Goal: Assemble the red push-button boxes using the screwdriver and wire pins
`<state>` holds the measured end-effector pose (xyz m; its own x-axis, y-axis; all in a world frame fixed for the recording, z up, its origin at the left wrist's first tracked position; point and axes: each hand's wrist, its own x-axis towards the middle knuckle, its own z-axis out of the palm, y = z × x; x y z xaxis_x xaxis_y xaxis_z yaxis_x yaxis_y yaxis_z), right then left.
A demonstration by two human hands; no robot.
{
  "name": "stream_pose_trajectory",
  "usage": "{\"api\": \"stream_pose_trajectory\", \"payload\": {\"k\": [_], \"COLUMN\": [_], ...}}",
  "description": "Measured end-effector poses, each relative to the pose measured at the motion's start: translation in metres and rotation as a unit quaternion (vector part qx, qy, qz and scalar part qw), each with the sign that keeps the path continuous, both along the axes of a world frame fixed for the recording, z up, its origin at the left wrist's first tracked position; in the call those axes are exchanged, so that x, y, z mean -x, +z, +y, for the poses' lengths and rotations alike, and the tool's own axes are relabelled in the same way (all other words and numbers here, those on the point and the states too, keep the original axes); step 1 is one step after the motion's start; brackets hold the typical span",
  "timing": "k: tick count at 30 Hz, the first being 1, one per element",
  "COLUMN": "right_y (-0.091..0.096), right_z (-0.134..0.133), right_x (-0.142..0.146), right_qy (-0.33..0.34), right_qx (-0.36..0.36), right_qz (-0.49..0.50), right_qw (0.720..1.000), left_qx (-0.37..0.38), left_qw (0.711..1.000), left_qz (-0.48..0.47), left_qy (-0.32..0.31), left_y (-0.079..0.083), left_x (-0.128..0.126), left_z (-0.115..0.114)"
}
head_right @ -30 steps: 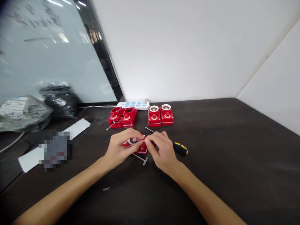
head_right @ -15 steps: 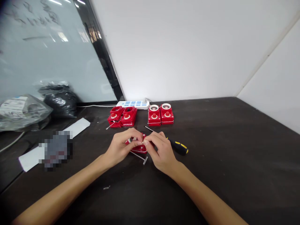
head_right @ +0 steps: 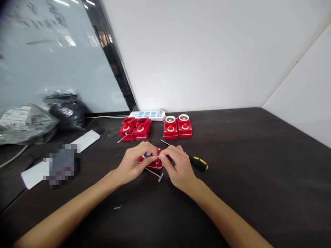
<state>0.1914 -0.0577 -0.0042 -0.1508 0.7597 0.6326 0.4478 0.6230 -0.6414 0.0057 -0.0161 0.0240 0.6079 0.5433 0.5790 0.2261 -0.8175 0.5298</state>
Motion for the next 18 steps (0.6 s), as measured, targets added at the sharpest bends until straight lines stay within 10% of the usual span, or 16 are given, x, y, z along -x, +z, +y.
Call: {"api": "stream_pose_trajectory", "payload": {"k": [18], "right_y": [-0.0035], "right_z": [0.0043], "right_x": [0.0036], "right_qy": [-0.033], "right_qx": [-0.127], "right_qz": [-0.03], "right_qw": [0.991], "left_qx": [-0.204], "left_qw": [0.975], "left_qz": [-0.014], "left_qy": [0.083], "left_y": [-0.0066], "left_x": [-0.0043], "left_z": [-0.005]}}
